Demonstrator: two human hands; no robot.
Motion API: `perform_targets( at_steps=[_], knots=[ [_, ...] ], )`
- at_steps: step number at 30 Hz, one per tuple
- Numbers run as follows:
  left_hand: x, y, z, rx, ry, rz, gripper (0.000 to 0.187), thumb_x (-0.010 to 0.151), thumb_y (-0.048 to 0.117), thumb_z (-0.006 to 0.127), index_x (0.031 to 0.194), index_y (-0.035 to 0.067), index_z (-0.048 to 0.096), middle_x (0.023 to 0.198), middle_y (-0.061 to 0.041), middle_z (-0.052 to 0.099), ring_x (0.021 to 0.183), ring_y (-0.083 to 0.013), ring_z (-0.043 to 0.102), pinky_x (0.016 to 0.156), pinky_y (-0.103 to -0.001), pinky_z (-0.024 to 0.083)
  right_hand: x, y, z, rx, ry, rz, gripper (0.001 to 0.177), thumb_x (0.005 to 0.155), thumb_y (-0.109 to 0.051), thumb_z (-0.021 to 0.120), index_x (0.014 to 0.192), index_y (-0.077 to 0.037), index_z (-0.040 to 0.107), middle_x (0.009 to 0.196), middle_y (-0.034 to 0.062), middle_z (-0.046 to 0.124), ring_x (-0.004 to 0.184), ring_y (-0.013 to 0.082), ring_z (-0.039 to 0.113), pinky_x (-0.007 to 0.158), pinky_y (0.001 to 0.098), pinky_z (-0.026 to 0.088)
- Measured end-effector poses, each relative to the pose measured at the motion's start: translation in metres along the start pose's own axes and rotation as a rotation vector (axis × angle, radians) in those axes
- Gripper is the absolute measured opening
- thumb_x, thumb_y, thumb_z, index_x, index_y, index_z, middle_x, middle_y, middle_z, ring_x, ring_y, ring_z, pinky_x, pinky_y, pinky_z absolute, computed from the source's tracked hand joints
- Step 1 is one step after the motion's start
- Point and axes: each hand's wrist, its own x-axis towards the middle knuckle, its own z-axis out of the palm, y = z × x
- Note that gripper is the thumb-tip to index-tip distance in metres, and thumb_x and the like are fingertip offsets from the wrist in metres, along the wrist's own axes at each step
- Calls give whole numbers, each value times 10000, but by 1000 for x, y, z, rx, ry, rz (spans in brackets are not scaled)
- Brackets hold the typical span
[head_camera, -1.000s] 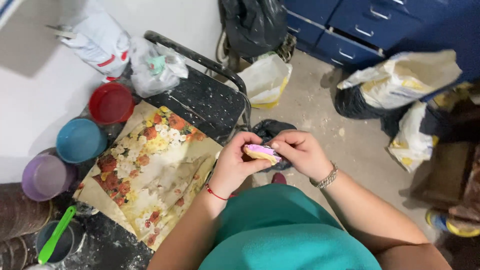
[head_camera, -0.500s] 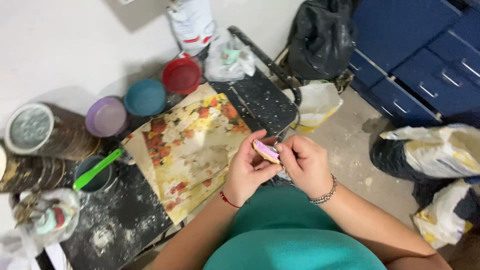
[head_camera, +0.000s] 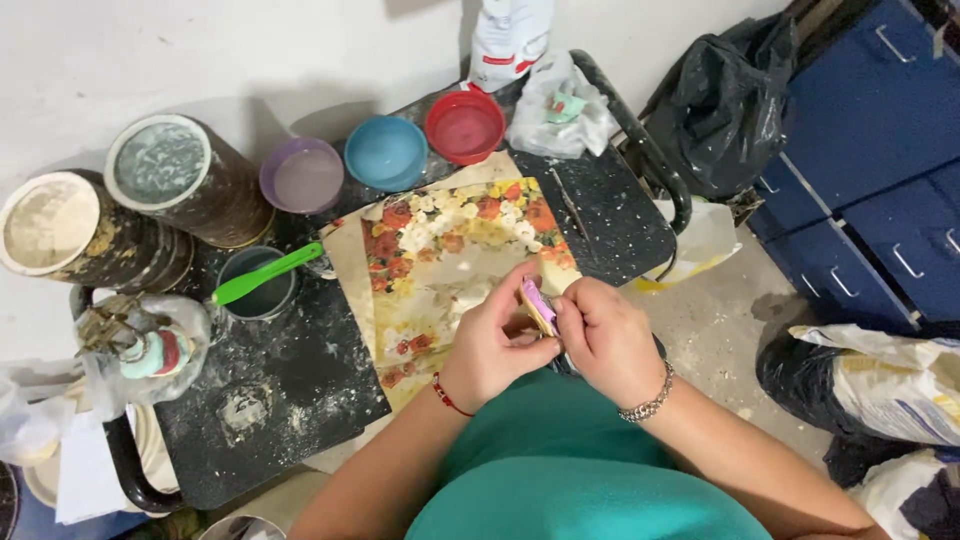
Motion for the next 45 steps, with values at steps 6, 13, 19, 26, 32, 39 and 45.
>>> perform_targets(
  at_steps=[6,13,19,26,32,39,45],
  knots=[
    [-6,4,-17,79,-5,145,971,648,-26,898,1517,42,470,1292,-278,685,1087,-364,729,857,-451,646,0,-12,17,72,-42,-52,211,1011,-173,600,808,-127,634,668,111,627,718,393,691,648,438,569],
    [-6,6,-33,91,-1,197,925,663,-37,817,1524,8,483,1198,-285,706,1080,-322,708,888,-438,622,4,2,21,215,-28,88,216,1030,-144,565,838,-85,643,635,140,629,641,377,672,647,440,551],
    [8,1,-55,-296,-170,94,848,870,-154,515,1643,58,240,1393,-282,598,1162,-333,681,960,-387,601,14,67,41,621,195,334,287,1142,-135,411,914,-103,580,770,8,569,762,174,550,797,316,490],
    [39,-46,-68,-111,57,-163,644,910,143,717,1493,63,457,1361,-190,567,1063,-222,632,858,-295,639,23,69,81,584,-81,458,277,1090,-184,546,1181,26,702,1071,208,718,1072,291,655,998,509,510],
    [55,-25,-76,382,145,-179,631,870,94,739,1462,121,522,1408,-154,589,1090,-233,693,834,-309,654,53,127,69,952,260,890,250,1092,-323,491,1100,-100,604,871,95,638,706,225,613,605,338,473],
    [99,-61,-32,1238,-96,-78,998,607,716,843,1382,129,620,1351,-79,579,1206,-338,563,1025,-455,488,76,162,119,1119,197,981,198,1043,-274,560,1145,-105,576,865,86,684,691,195,747,563,331,672],
    [100,-79,-31,1200,-38,160,594,683,338,905,1193,117,696,1235,-81,595,1133,-353,618,958,-450,548,69,158,115,761,-8,750,267,1023,-160,589,1174,48,663,766,157,709,491,197,681,362,276,545]
  ],
)
